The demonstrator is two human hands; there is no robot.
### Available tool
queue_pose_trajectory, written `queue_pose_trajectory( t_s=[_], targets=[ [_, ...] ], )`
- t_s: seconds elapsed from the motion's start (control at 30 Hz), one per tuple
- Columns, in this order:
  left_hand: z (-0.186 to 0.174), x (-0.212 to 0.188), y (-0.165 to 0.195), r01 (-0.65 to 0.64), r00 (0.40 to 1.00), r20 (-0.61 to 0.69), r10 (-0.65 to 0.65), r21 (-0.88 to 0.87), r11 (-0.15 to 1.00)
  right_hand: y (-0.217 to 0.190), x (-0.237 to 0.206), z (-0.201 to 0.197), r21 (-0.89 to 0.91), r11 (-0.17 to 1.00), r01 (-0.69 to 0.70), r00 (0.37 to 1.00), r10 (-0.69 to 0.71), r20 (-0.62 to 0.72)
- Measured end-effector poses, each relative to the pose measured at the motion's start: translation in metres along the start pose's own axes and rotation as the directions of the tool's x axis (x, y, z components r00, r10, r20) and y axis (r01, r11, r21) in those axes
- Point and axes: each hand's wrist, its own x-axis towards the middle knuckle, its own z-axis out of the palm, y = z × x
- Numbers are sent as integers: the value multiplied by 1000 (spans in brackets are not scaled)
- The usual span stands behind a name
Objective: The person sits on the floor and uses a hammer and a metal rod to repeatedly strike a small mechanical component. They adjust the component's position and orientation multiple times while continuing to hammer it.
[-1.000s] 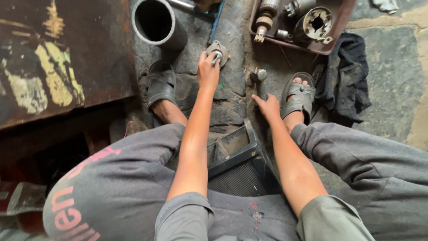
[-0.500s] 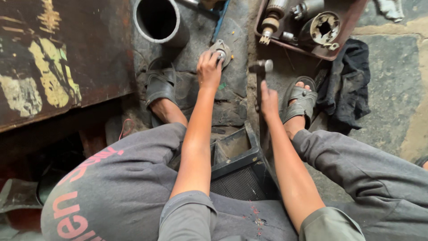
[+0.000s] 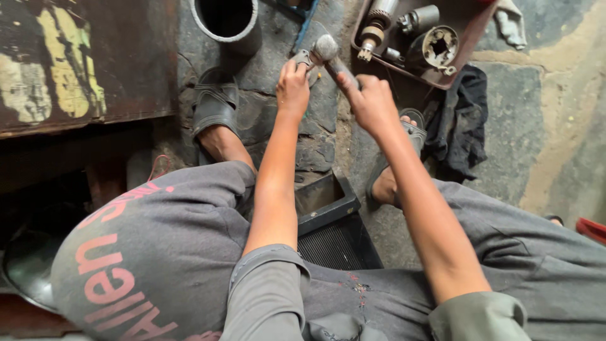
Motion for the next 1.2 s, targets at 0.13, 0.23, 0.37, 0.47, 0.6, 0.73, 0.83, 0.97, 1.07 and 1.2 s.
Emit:
queue_pose_trajectory(
  t_s=[0.13,0.23,0.37,0.47,0.6,0.73,0.83,0.97,1.07,1.2],
  targets=[
    [11,0,0,58,998,22,-58,8,998,0,-21,-2,-60,973,223,944,-231,-235],
    [17,2,-1,56,996,-76,-51,60,997,11,-21,17,-11,998,57,989,-58,-134],
    [19,-6,-6,100,994,39,-101,23,995,18,-21,24,-22,1000,4,997,-6,-78],
    [16,-8,-7,106,994,8,-106,-16,994,5,-22,25,194,978,-78,992,95,-83],
    [11,-6,-6,91,995,-38,-93,-41,995,-25,-21,29,91,990,-107,994,108,-12],
    [16,-4,-5,70,996,-48,-69,18,997,-34,-34,10,237,971,-28,998,39,-41],
    [17,-8,-5,81,996,-40,-81,13,997,-34,-40,9,286,944,166,968,-101,-229],
    [4,-2,4,67,998,2,-67,12,998,-21,-26,6,-24,998,-54,998,55,12],
    [-3,5,8,61,998,-18,-61,-3,998,-14,-16,6,225,959,-171,984,178,-9],
    [-13,5,11,82,996,24,-82,17,996,-24,-13,15,158,987,-34,997,45,-64]
  ],
)
